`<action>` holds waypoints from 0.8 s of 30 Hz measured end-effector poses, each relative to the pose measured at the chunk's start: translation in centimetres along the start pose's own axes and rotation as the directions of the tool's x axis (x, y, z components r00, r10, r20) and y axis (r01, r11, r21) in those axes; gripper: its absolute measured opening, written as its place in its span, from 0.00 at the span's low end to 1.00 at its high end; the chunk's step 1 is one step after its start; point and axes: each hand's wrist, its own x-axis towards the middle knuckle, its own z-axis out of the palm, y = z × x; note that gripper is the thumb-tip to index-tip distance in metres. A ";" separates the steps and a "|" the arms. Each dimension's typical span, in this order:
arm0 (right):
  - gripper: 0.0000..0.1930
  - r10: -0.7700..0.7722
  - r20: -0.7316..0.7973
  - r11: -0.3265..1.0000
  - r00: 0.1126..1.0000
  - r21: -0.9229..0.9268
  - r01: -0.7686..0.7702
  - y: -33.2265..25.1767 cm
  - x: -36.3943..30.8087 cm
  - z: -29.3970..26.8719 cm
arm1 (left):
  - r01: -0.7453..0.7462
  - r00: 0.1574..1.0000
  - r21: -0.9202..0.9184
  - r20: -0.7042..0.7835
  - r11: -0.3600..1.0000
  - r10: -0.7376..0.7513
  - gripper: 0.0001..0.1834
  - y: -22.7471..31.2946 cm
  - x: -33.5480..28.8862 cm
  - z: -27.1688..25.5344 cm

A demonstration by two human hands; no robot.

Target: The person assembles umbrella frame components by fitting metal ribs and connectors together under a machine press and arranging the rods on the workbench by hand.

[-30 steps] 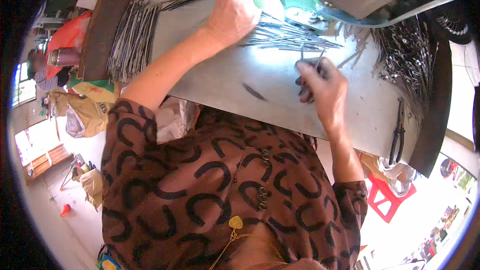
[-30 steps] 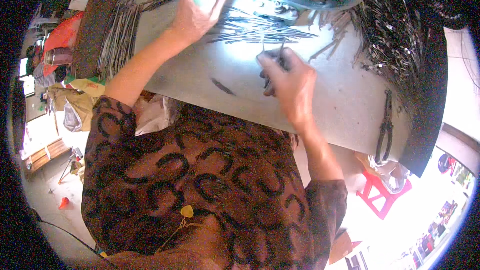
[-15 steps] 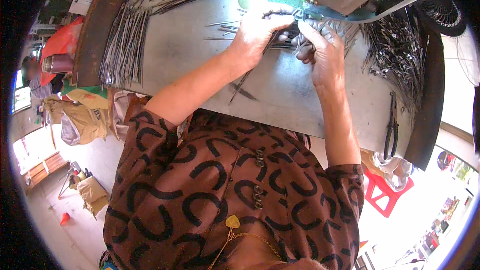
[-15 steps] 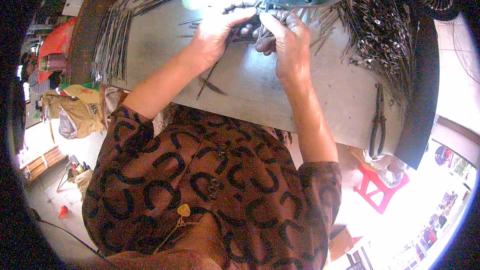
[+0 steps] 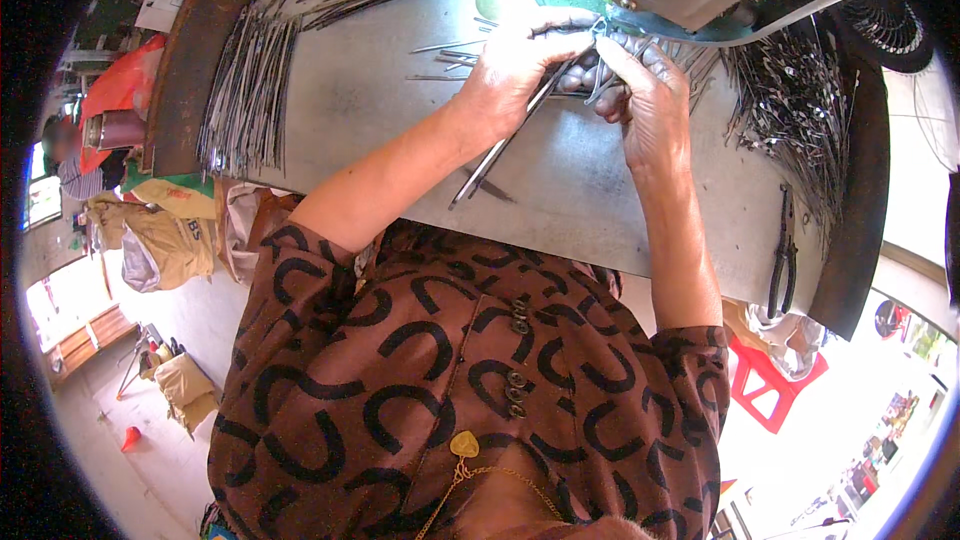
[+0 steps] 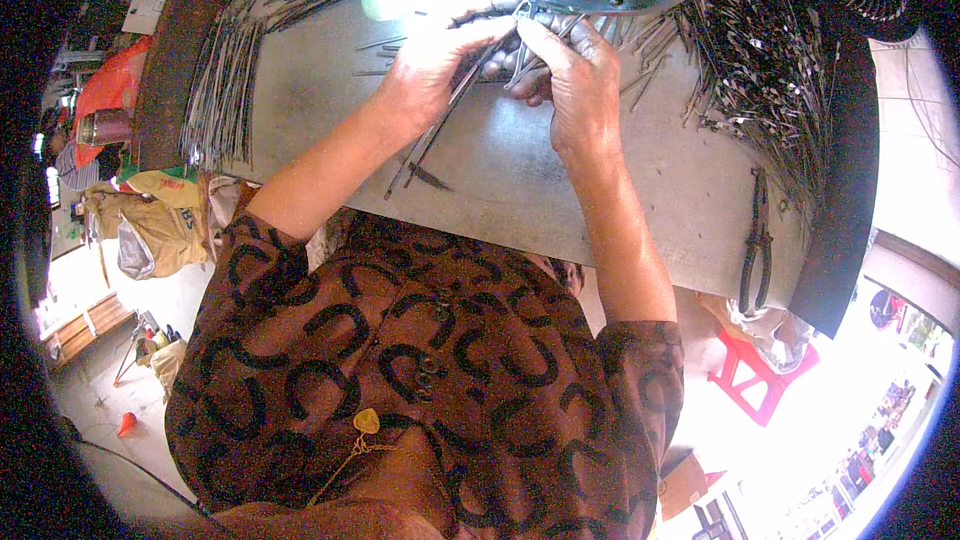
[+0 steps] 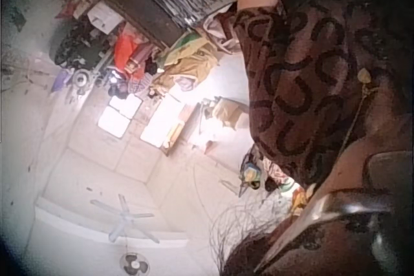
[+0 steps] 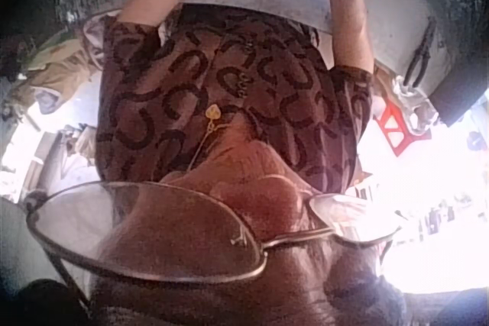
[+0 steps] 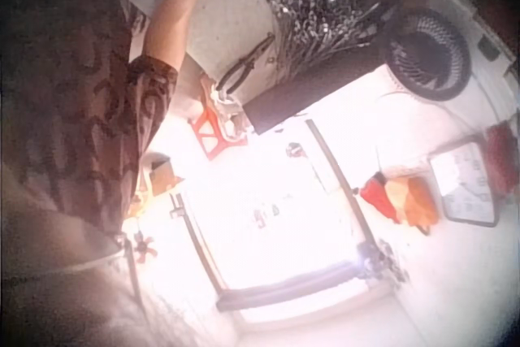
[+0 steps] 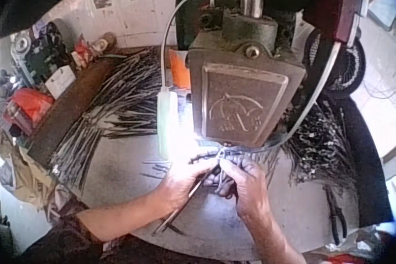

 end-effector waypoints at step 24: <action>0.08 0.017 -0.015 1.000 1.000 -0.014 -0.018 0.7 0.0 0.3 | 0.068 0.988 -0.122 -0.129 0.990 -0.084 0.15 -0.8 -0.1 0.6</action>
